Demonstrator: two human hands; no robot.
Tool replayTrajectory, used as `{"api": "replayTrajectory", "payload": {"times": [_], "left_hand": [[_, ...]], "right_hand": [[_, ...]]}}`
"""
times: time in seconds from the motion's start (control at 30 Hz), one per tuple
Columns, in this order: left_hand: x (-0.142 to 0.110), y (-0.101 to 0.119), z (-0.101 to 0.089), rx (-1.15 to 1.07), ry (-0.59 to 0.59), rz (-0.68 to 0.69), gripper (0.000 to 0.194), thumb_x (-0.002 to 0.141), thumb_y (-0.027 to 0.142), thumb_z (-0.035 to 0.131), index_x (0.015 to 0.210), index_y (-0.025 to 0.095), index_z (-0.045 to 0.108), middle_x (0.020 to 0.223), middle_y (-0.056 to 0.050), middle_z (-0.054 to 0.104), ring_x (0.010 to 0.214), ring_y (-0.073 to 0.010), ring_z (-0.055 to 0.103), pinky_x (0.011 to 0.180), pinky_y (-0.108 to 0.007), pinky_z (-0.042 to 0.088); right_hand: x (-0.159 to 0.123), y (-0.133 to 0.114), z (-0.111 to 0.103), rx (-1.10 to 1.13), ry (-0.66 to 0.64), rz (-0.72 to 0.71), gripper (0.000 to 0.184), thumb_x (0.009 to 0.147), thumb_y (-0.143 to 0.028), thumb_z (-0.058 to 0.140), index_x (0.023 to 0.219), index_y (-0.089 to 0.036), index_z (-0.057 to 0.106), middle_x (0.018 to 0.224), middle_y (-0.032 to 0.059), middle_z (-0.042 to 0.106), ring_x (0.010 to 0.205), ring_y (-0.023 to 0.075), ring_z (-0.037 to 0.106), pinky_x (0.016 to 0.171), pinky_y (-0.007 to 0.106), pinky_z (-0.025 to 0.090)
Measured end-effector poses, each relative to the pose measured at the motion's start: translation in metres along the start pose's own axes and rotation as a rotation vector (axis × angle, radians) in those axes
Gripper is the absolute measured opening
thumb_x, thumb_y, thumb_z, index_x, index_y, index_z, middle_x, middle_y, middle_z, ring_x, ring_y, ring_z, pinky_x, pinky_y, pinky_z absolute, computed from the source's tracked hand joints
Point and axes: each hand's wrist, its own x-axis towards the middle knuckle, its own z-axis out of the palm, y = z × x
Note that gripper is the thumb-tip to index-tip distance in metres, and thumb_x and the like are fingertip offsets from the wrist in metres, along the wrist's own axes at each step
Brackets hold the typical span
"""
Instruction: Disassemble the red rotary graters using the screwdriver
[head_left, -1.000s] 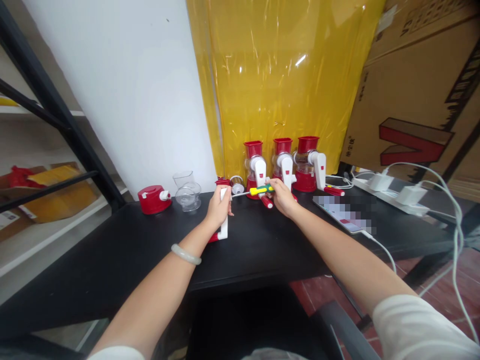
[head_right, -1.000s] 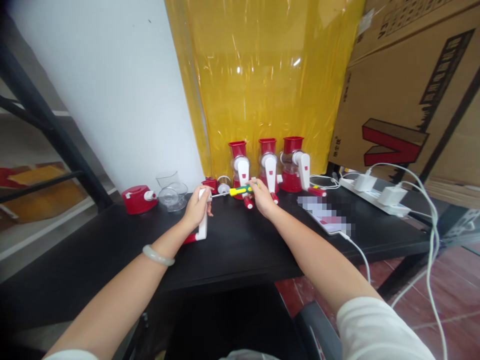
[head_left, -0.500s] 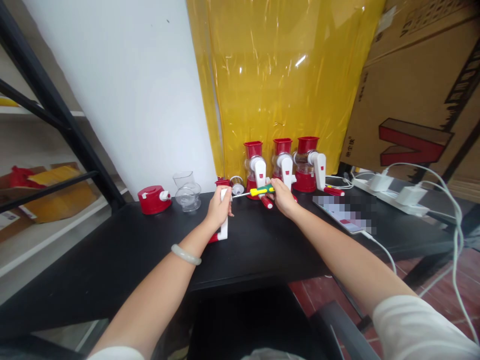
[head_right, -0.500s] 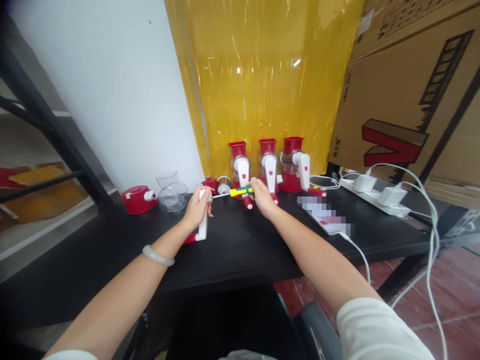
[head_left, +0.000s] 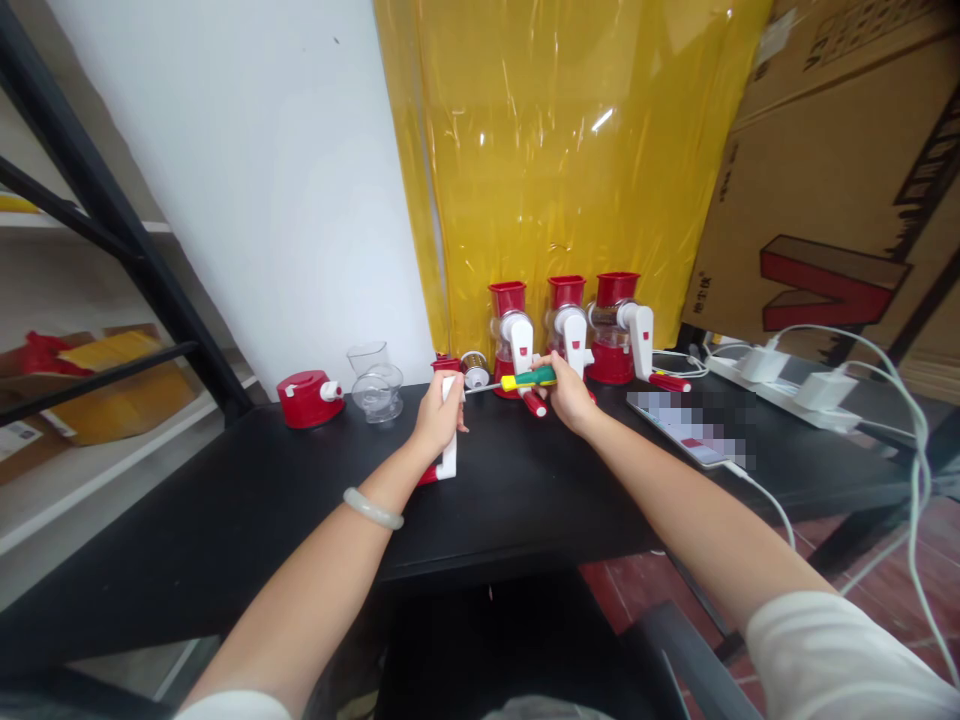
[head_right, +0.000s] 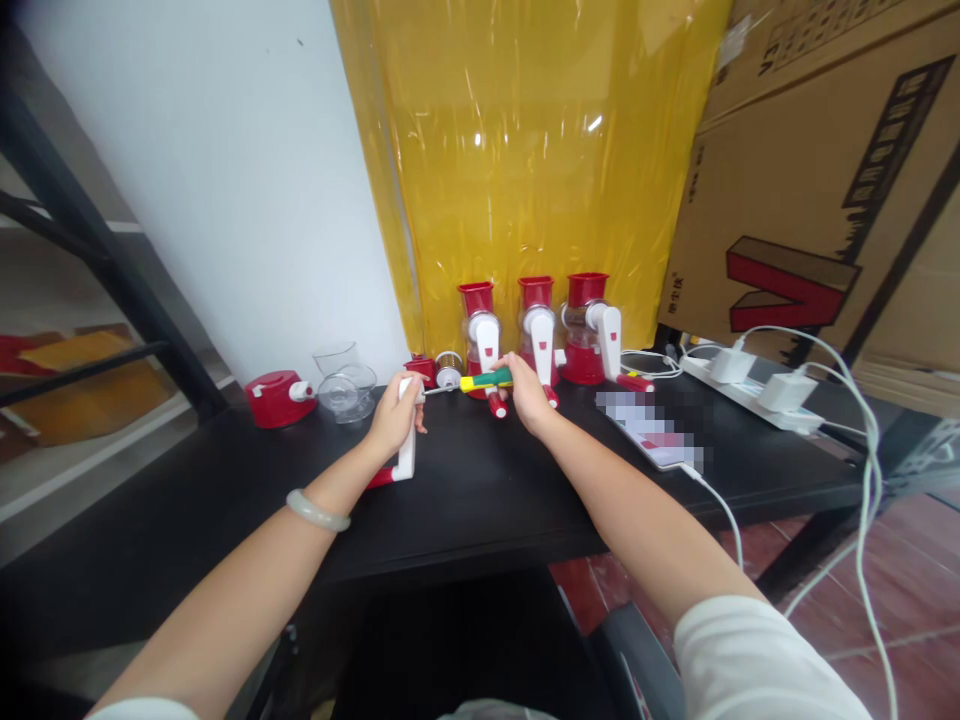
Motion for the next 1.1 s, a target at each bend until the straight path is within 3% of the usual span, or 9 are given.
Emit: {"api": "replayTrajectory", "payload": {"times": [0.17, 0.4, 0.53, 0.77, 0.9, 1.1], "left_hand": [[-0.0003, 0.0002, -0.0004, 0.003, -0.007, 0.013, 0.035, 0.092, 0.055, 0.051, 0.105, 0.023, 0.055, 0.059, 0.008, 0.047, 0.042, -0.0104, 0.049, 0.041, -0.023, 0.05], [0.0007, -0.0016, -0.0001, -0.007, -0.006, 0.006, 0.035, 0.092, 0.055, 0.052, 0.105, 0.023, 0.054, 0.059, 0.008, 0.047, 0.042, -0.0105, 0.049, 0.04, -0.023, 0.051], [0.0008, -0.0024, 0.0001, -0.005, -0.009, -0.001, 0.036, 0.091, 0.056, 0.053, 0.105, 0.023, 0.054, 0.059, 0.008, 0.047, 0.042, -0.0103, 0.05, 0.04, -0.023, 0.05], [0.0012, -0.0026, 0.0002, -0.004, -0.004, 0.003, 0.037, 0.091, 0.057, 0.052, 0.105, 0.023, 0.055, 0.06, 0.008, 0.047, 0.042, -0.0099, 0.049, 0.041, -0.022, 0.05], [0.0009, -0.0017, -0.0001, 0.003, -0.002, 0.009, 0.037, 0.091, 0.056, 0.052, 0.106, 0.023, 0.055, 0.06, 0.008, 0.048, 0.042, -0.0102, 0.049, 0.041, -0.023, 0.051], [0.0008, -0.0001, -0.0003, -0.008, -0.01, 0.016, 0.036, 0.092, 0.056, 0.051, 0.105, 0.023, 0.054, 0.059, 0.008, 0.047, 0.042, -0.0107, 0.049, 0.04, -0.023, 0.051]], "right_hand": [[0.0011, 0.0033, 0.0006, -0.024, 0.008, -0.002, 0.049, 0.076, -0.072, 0.065, 0.079, -0.023, 0.059, 0.057, -0.0046, 0.049, 0.048, 0.0107, 0.039, 0.049, 0.027, 0.03], [0.0009, -0.0019, 0.0038, 0.104, 0.016, 0.078, 0.033, 0.069, -0.049, 0.074, 0.079, -0.022, 0.057, 0.067, -0.0037, 0.053, 0.055, 0.0101, 0.043, 0.053, 0.027, 0.036], [0.0006, -0.0026, 0.0024, 0.131, 0.019, 0.086, 0.034, 0.065, -0.049, 0.075, 0.079, -0.023, 0.058, 0.075, -0.0016, 0.058, 0.062, 0.0123, 0.048, 0.055, 0.028, 0.041], [0.0029, 0.0045, -0.0012, 0.016, 0.033, 0.034, 0.048, 0.078, -0.07, 0.063, 0.076, -0.023, 0.057, 0.059, -0.0029, 0.049, 0.051, 0.0114, 0.042, 0.051, 0.028, 0.034], [0.0025, 0.0066, -0.0007, 0.005, 0.019, 0.037, 0.045, 0.078, -0.066, 0.066, 0.077, -0.023, 0.057, 0.055, -0.0052, 0.045, 0.048, 0.0102, 0.037, 0.05, 0.028, 0.029], [0.0021, 0.0052, 0.0031, 0.094, 0.027, 0.064, 0.03, 0.076, -0.049, 0.068, 0.075, -0.022, 0.055, 0.057, -0.0051, 0.046, 0.05, 0.0101, 0.039, 0.051, 0.028, 0.031]]}}
